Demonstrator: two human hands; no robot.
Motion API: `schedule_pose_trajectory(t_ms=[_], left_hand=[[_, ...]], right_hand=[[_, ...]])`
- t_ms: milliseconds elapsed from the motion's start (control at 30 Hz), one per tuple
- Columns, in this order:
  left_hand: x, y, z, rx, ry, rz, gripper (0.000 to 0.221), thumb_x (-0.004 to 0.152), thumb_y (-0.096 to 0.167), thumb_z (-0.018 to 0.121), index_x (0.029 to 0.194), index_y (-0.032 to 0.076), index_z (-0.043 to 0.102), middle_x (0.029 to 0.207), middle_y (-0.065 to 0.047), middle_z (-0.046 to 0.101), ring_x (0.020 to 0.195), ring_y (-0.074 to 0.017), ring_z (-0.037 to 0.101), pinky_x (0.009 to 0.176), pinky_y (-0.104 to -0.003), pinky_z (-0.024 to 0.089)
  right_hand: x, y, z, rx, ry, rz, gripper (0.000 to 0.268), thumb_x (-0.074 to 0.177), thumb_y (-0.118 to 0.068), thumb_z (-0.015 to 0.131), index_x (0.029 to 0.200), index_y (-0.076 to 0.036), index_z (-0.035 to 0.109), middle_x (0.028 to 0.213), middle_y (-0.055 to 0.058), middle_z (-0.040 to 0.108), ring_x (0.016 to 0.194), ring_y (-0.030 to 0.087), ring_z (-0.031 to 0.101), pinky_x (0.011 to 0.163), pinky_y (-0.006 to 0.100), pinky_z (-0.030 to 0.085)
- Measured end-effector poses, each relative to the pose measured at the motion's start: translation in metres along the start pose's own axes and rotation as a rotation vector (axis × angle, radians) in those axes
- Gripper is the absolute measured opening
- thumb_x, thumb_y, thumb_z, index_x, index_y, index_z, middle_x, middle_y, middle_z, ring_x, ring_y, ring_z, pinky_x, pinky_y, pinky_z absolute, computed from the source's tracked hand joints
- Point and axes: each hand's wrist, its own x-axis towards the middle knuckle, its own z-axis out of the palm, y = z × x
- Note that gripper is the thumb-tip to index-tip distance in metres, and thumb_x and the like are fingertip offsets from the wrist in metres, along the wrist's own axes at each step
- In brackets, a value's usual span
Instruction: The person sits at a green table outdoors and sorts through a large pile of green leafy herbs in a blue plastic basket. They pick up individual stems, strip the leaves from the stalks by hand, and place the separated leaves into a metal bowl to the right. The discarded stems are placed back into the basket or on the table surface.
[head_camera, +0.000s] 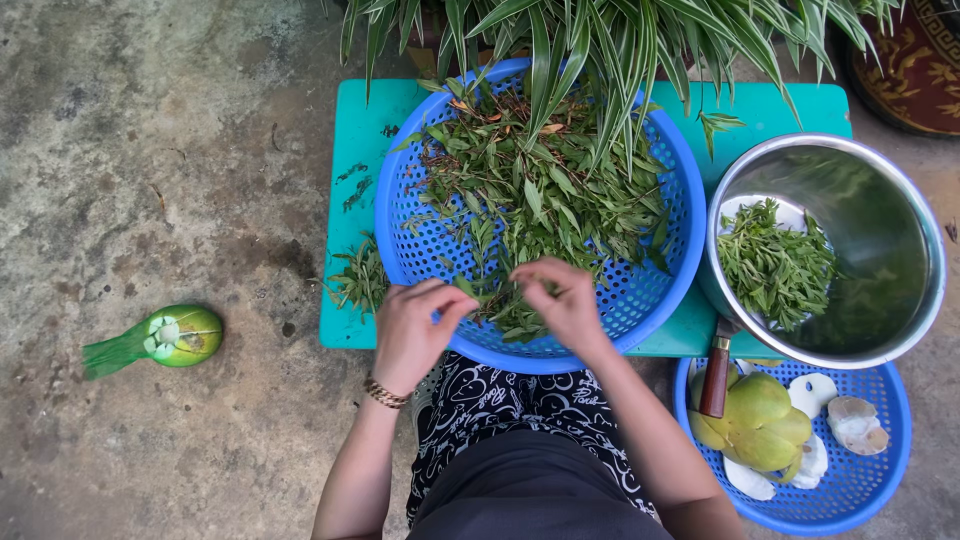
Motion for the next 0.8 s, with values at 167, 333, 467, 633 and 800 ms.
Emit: schedule_pose_trajectory(t_ms=[167,333,467,633,800], left_hand=[[-0.010,-0.041,-0.045,0.113,0.196,-0.455,0.018,0.094,0.034,0.072,0.099,0.018,0.080,0.095,-0.001,0.076,0.073,-0.0247,0.070,0.073,-0.038,0.050],[-0.009,-0.078,-0.032,0.463,0.348,-0.144,0.047,0.086,0.037,0.077,0.114,0.000,0.074,0.126,-0.017,0.069,0.091,-0.0285,0.070,0.084,-0.043,0.050],[0.005,-0.063,0.025,0.100,0.095,-0.141,0.025,0.088,0.030,0.077,0.103,0.009,0.077,0.115,-0.010,0.068,0.109,-0.0303,0.065,0.097,-0.043,0.049],[0.046,-0.056,0.101,0.311,-0.232,-0.180,0.024,0.084,0.033,0.080,0.087,0.009,0.078,0.114,-0.014,0.066,0.111,-0.0305,0.062,0.100,-0.048,0.044],[0.057,-0.067,0.118,0.530,-0.411,-0.220,0.024,0.077,0.031,0.082,0.088,0.010,0.075,0.114,-0.012,0.065,0.108,-0.0275,0.064,0.097,-0.047,0.043]], right_hand=[[0.018,-0.035,-0.041,0.404,0.053,0.522,0.014,0.098,-0.009,0.063,0.097,-0.003,0.075,0.072,-0.002,0.055,0.054,0.005,0.043,0.048,0.022,0.031],[0.022,-0.030,-0.045,0.564,0.140,0.473,0.012,0.102,-0.007,0.057,0.101,-0.001,0.068,0.089,-0.006,0.056,0.060,0.003,0.036,0.052,0.021,0.026],[0.018,-0.028,-0.043,0.617,0.166,0.561,0.012,0.104,-0.013,0.051,0.103,-0.005,0.061,0.078,-0.002,0.059,0.057,0.004,0.037,0.050,0.022,0.027],[0.007,-0.024,-0.042,0.503,0.111,0.467,0.016,0.109,-0.014,0.051,0.106,-0.004,0.062,0.072,-0.001,0.051,0.065,0.006,0.042,0.059,0.023,0.033],[-0.001,-0.009,-0.044,0.703,0.097,0.516,0.015,0.107,-0.017,0.053,0.101,-0.007,0.062,0.067,-0.004,0.043,0.058,0.008,0.040,0.053,0.025,0.033]])
